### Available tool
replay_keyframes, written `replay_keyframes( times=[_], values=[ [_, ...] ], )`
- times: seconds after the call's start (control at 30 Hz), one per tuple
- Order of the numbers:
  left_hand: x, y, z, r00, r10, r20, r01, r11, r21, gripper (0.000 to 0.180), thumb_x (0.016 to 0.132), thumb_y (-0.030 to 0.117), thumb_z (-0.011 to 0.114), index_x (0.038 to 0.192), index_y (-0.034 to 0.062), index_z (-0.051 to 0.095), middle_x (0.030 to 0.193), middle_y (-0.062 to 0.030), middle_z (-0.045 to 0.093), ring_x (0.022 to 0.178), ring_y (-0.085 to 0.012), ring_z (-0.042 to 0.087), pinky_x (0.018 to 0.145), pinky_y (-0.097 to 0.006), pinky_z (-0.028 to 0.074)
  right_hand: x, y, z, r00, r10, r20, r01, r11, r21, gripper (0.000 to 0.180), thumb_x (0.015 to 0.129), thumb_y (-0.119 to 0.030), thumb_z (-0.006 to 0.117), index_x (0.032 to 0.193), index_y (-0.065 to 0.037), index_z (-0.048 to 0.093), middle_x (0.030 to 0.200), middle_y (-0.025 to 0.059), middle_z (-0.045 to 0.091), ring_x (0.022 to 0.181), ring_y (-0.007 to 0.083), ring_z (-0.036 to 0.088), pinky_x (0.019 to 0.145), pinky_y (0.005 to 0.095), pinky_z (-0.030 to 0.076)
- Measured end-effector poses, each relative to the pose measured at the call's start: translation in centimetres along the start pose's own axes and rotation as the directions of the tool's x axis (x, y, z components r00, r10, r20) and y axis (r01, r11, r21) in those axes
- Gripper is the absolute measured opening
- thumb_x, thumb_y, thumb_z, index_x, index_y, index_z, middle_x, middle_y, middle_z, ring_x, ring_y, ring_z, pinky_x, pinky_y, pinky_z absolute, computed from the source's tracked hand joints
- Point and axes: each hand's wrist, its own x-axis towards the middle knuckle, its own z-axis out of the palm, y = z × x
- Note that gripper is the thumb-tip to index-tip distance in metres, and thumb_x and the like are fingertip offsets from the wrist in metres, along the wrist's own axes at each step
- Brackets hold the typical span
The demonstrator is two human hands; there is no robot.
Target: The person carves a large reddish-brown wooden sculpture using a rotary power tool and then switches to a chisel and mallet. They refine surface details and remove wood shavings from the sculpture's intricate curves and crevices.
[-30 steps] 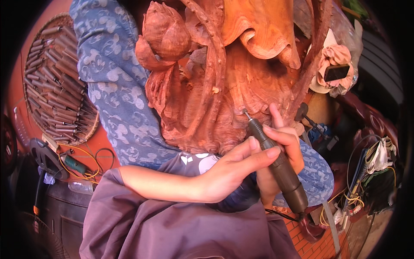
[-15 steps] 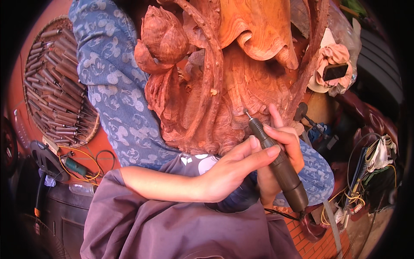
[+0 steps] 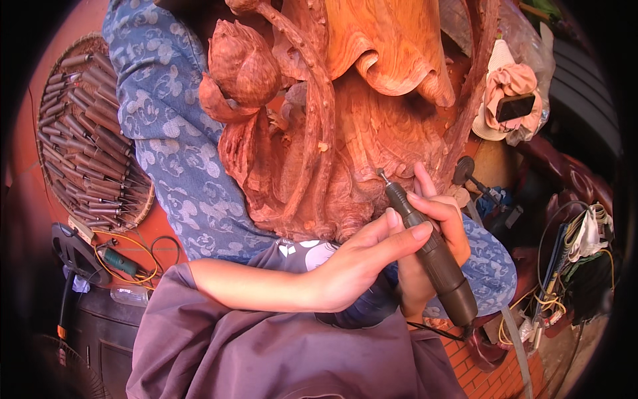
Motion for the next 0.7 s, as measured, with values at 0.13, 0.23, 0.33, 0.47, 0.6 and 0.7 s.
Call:
replay_keyframes(
  times=[0.13,0.23,0.33,0.47,0.6,0.7],
  values=[
    [0.0,0.7,0.3,0.999,-0.027,0.040,0.026,0.999,0.021,0.037,0.105,0.024,0.046,0.135,0.0024,0.042,0.129,-0.0063,0.051,0.122,-0.0143,0.048,0.105,-0.033,0.037,0.0,-0.1,-0.1,1.000,0.003,-0.013,-0.003,1.000,-0.011,0.025,0.077,-0.008,0.079,0.096,0.001,0.067,0.082,0.0100,0.062,0.076,0.0178,0.064,0.104,0.0587,0.045],
    [-0.5,0.1,-0.4,1.000,-0.006,0.029,0.007,0.999,-0.036,0.039,0.105,0.028,0.049,0.133,0.0008,0.046,0.129,-0.0042,0.051,0.129,-0.0108,0.039,0.113,-0.031,0.024,0.3,-0.1,0.2,0.993,-0.074,0.094,0.073,0.997,0.015,0.022,0.076,0.000,0.074,0.096,0.002,0.063,0.083,0.0099,0.059,0.081,0.0195,0.063,0.106,0.0605,0.042],
    [-0.7,0.3,-0.4,1.000,-0.025,0.008,0.025,0.999,-0.033,0.037,0.105,0.029,0.050,0.131,0.0022,0.047,0.127,-0.0027,0.052,0.126,-0.0092,0.041,0.110,-0.029,0.027,0.4,-0.1,0.3,0.993,-0.074,0.089,0.074,0.997,0.006,0.018,0.077,0.000,0.072,0.094,0.003,0.063,0.081,0.0096,0.058,0.078,0.0190,0.062,0.105,0.0611,0.042],
    [0.0,0.3,0.0,0.999,-0.032,0.024,0.031,0.999,0.012,0.036,0.105,0.028,0.048,0.131,0.0030,0.047,0.127,-0.0034,0.052,0.124,-0.0112,0.044,0.108,-0.030,0.032,0.2,0.0,-0.2,1.000,-0.020,0.003,0.020,1.000,-0.017,0.024,0.074,-0.004,0.079,0.095,0.001,0.067,0.083,0.0112,0.064,0.078,0.0193,0.066,0.104,0.0577,0.046],
    [-0.3,0.1,0.4,0.998,-0.039,-0.041,0.039,0.999,-0.004,0.035,0.105,0.023,0.046,0.133,0.0016,0.045,0.129,-0.0058,0.052,0.122,-0.0149,0.049,0.105,-0.033,0.037,0.2,0.0,-0.2,0.999,-0.043,0.012,0.043,0.999,0.003,0.025,0.074,-0.004,0.079,0.096,0.001,0.067,0.082,0.0109,0.062,0.077,0.0193,0.066,0.103,0.0575,0.046],
    [-0.9,-0.2,-0.2,0.999,-0.050,-0.023,0.048,0.997,-0.062,0.034,0.105,0.022,0.047,0.133,0.0020,0.046,0.128,-0.0055,0.053,0.121,-0.0146,0.049,0.104,-0.033,0.038,0.1,-0.2,-0.1,0.996,-0.075,0.055,0.074,0.997,0.016,0.025,0.075,-0.003,0.078,0.097,0.002,0.067,0.081,0.0106,0.060,0.077,0.0190,0.065,0.103,0.0576,0.046]
  ],
)
